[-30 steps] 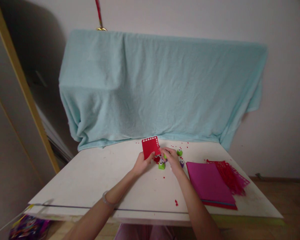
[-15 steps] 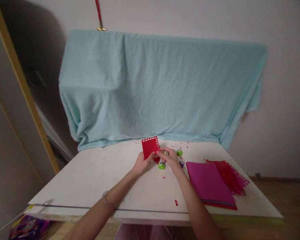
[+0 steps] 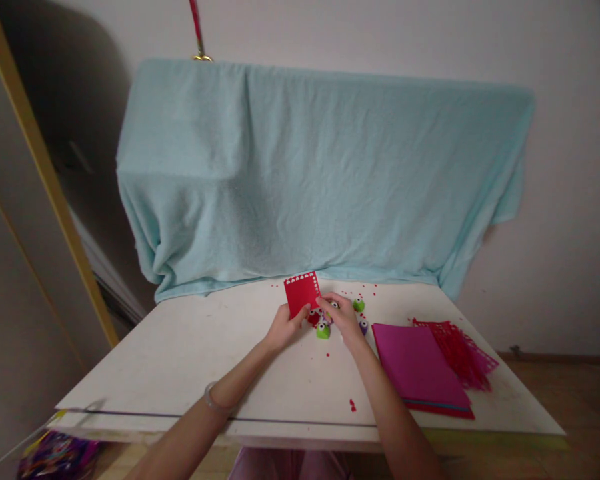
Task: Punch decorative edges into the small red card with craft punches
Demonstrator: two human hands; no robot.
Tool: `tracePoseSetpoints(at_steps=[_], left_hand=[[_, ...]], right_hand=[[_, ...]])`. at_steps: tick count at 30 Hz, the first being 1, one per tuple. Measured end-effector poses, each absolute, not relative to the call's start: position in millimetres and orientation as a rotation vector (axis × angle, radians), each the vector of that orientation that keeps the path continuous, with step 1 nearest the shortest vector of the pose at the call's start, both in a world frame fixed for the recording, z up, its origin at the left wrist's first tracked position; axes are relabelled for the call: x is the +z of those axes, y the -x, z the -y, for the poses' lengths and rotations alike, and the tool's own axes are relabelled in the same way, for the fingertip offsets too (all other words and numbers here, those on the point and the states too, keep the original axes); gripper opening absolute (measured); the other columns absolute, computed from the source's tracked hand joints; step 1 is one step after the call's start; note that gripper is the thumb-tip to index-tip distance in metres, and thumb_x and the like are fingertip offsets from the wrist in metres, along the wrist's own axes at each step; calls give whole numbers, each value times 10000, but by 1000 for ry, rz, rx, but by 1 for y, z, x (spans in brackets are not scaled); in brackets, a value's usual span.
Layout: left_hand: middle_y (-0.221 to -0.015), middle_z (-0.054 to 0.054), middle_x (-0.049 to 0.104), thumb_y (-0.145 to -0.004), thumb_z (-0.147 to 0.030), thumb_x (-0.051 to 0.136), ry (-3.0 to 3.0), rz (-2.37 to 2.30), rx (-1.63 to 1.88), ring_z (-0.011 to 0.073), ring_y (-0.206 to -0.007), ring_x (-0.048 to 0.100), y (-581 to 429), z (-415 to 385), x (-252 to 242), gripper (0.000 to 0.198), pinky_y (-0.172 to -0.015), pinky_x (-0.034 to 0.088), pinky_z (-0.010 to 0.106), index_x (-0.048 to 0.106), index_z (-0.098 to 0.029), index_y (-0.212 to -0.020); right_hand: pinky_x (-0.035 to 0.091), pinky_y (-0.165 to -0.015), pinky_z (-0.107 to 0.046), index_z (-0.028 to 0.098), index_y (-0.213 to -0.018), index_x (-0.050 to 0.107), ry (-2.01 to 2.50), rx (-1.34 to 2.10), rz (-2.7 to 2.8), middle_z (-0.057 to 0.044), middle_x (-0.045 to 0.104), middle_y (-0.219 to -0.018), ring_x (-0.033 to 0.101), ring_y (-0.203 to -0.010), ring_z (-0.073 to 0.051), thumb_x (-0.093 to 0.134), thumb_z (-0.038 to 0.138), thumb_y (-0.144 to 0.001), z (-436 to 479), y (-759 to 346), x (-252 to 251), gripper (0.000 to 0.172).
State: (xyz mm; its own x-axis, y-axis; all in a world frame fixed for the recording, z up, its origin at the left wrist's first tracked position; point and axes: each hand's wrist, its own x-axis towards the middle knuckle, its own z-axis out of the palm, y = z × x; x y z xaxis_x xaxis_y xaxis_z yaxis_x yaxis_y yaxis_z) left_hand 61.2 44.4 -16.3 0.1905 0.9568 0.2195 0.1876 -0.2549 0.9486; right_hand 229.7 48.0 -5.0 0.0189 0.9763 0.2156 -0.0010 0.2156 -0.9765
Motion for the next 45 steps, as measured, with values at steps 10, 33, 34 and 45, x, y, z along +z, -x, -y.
tracePoseSetpoints(at_steps=[10, 33, 34, 45], left_hand=[[-505, -12, 508, -873, -572, 466, -1596, -1052, 1095, 109, -468, 424, -63, -40, -13, 506, -473, 318, 217, 604, -123, -685], [-519, -7, 525, -896, -583, 419, -1581, -986, 1135, 111, -447, 420, -64, -49, -24, 526, -475, 322, 225, 621, -136, -706], [-518, -5, 527, -892, -586, 424, -1574, -988, 1137, 111, -446, 421, -64, -49, -25, 528, -473, 320, 225, 622, -135, -703], [-549, 4, 517, -880, -624, 420, -1385, -917, 1190, 105, -475, 451, -65, -47, -20, 546, -465, 331, 220, 542, -149, -640]], right_hand=[[278, -420, -242, 180, -803, 665, 1025, 1025, 1285, 54, 460, -477, 365, -405, -94, 666, 529, -748, -45, -230, -2, 353], [394, -426, -243, 219, -826, 604, 831, 1294, 804, 40, 551, -631, 492, -451, -114, 612, 473, -760, -59, -234, -6, 262], [398, -427, -241, 218, -811, 598, 818, 1284, 786, 38, 556, -649, 503, -460, -113, 631, 437, -744, -59, -235, -7, 231], [217, -348, -193, 214, -845, 613, 893, 1227, 818, 29, 618, -746, 319, -358, -27, 654, 383, -728, -55, -239, -11, 209]])
